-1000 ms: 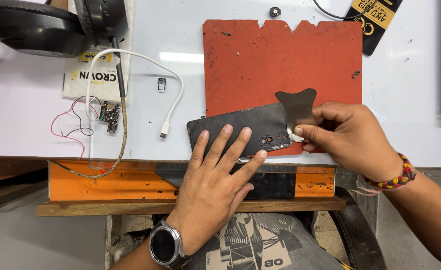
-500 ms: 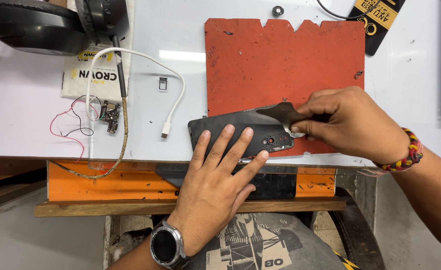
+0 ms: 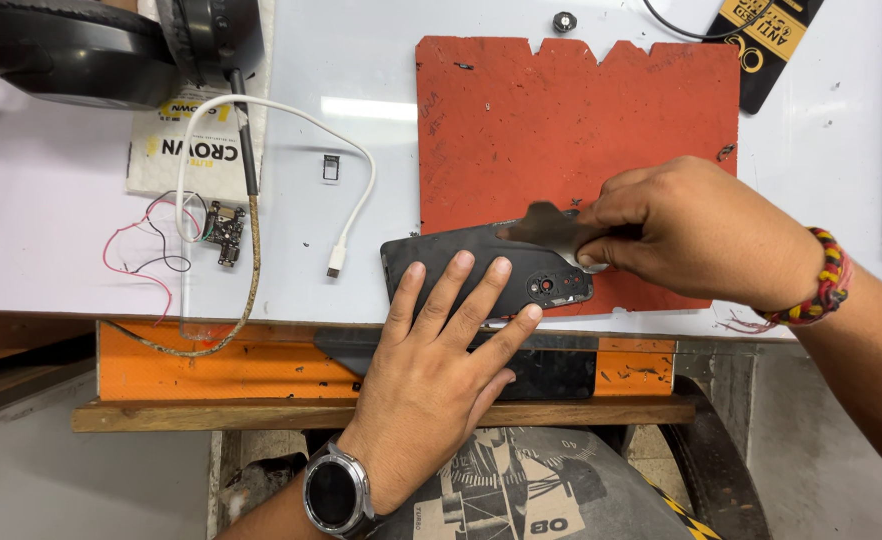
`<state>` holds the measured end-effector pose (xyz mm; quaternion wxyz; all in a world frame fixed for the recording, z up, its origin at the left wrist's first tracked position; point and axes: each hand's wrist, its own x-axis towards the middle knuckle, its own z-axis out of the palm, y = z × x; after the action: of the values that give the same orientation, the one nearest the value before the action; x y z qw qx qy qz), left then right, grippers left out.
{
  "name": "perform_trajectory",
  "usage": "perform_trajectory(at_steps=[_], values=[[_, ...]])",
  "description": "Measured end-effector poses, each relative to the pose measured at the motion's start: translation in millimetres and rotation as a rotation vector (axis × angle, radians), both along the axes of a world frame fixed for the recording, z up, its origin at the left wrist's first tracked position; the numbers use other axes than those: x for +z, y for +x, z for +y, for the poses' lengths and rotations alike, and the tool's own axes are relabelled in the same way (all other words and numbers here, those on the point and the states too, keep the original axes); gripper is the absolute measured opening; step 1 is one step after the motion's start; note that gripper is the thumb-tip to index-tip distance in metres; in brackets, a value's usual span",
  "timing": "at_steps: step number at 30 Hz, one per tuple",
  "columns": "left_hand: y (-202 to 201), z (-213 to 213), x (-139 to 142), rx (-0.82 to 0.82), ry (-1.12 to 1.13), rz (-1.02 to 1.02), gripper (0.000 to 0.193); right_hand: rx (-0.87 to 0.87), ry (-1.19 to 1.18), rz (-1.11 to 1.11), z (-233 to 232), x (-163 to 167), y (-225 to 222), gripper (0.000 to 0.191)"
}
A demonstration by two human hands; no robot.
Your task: The person uses a metal spudger to pry and scrape the back of a black smartphone, then applies a liquid from a yellow bottle and wipes the area with a white cloth. The work takes place on a white tabletop with a red mat and various tools nearby.
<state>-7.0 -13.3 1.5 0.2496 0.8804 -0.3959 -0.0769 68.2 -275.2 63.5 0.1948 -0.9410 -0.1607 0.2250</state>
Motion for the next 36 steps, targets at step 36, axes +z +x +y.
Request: perform_trajectory(at_steps=[36], values=[[-3,-6,-1,0.106,-0.031,0.096,0.043,0.004,0.087,-0.199,7,-4,-9,0.024]])
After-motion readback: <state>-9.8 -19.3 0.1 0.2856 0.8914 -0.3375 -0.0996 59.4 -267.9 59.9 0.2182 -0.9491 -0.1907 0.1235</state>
